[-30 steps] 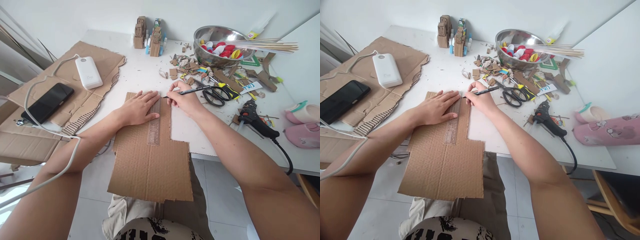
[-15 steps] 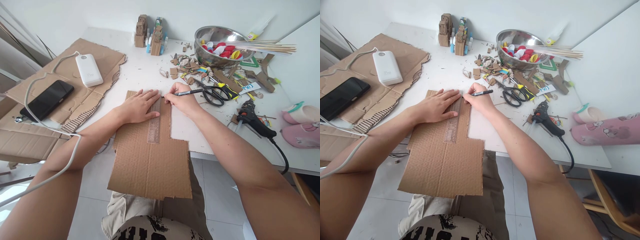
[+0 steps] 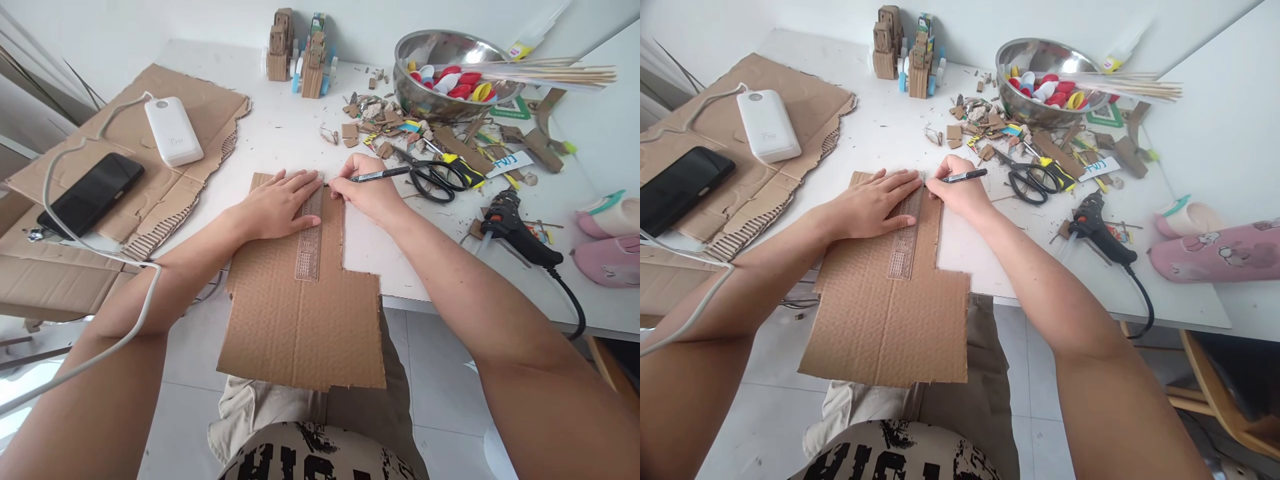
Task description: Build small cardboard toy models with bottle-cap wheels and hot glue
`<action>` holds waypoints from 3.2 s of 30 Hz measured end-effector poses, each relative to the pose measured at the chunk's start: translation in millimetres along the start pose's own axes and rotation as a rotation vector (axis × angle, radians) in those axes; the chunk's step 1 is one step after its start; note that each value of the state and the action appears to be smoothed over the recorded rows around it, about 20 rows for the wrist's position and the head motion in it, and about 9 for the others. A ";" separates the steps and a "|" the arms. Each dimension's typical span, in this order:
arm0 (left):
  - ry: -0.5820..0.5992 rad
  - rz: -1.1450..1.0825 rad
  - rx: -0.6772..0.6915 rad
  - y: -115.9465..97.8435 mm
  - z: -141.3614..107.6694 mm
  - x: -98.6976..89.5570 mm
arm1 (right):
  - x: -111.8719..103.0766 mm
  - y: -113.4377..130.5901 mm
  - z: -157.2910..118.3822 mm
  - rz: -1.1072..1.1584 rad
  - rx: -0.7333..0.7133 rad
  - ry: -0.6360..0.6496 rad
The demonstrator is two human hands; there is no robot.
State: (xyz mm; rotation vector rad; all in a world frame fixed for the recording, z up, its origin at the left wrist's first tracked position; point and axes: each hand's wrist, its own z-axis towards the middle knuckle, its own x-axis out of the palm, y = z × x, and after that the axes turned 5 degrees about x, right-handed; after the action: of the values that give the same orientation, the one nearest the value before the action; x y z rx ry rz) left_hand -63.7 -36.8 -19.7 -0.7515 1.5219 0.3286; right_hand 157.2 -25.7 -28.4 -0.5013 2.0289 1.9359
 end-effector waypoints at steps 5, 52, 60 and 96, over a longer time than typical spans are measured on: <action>-0.003 -0.004 -0.005 3.5 0.2 2.0 | -2.4 3.2 -4.1 0.014 0.004 0.013; -0.217 -0.046 -0.152 10.6 3.8 7.0 | -3.8 -4.0 -138.0 -0.491 -0.587 0.089; -0.259 0.017 -0.174 3.3 3.1 -2.9 | 18.6 8.3 -122.8 -0.890 -0.966 0.021; -0.527 -0.762 -0.559 49.2 -7.0 -23.5 | -85.4 6.5 -47.8 -0.539 -0.001 -0.275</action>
State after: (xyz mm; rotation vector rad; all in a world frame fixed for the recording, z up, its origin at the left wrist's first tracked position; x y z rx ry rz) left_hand -101.6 1.3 -7.8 -1.4829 0.5661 0.3351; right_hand 232.3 -69.0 17.6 -0.6594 1.5241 1.5767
